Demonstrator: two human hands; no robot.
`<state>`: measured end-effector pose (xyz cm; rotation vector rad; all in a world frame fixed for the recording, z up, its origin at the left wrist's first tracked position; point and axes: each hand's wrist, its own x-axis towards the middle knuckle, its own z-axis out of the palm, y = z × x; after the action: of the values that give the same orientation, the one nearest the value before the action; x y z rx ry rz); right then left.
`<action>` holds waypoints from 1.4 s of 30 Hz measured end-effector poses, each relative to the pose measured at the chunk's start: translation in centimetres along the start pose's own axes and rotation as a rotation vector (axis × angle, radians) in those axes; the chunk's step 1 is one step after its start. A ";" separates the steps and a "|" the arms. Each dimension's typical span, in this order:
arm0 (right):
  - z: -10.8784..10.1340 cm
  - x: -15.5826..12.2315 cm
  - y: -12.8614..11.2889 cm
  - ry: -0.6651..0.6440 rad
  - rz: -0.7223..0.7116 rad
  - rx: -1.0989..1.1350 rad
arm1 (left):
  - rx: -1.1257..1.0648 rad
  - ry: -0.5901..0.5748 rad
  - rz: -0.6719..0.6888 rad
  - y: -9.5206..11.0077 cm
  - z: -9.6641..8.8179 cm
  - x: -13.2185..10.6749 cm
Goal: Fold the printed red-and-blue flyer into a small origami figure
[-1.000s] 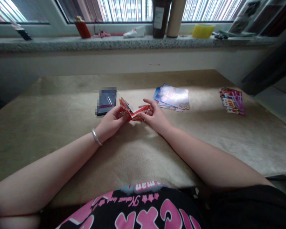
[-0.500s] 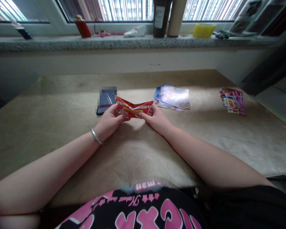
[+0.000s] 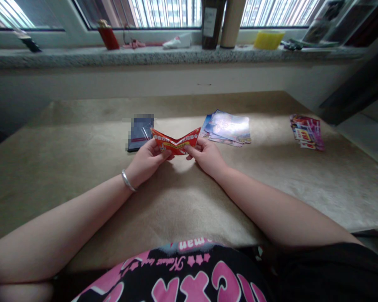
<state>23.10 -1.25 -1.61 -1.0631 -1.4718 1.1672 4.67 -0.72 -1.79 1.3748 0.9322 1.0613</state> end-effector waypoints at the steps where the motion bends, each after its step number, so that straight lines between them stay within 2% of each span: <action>1: 0.0 0.0 0.0 -0.002 -0.002 -0.004 | -0.002 0.006 -0.003 0.1 0.0 0.0; 6: 0.1 0.1 0.3 -0.040 -0.028 0.020 | -0.006 0.028 0.005 0.0 0.0 0.0; 16: 0.4 0.1 0.8 -0.083 -0.068 -0.007 | 0.086 -0.046 0.109 -0.3 0.3 -0.1; 21: 0.5 0.0 1.0 -0.100 -0.102 -0.106 | 0.166 -0.045 0.156 -0.7 0.4 -0.1; 26: 0.7 -0.2 1.1 -0.116 -0.125 -0.225 | 0.335 -0.042 0.211 -1.3 0.2 0.0; 35: 1.0 -0.4 0.8 -0.139 -0.124 -0.264 | 0.497 -0.053 0.201 -1.4 0.0 -0.1; 42: 1.1 -0.3 1.2 -0.134 -0.119 -0.283 | 0.437 -0.087 0.176 -1.4 0.3 -0.2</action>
<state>22.13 -1.55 -2.95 -1.0848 -1.8200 0.9811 4.95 -0.84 -3.22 1.8768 1.0322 0.9503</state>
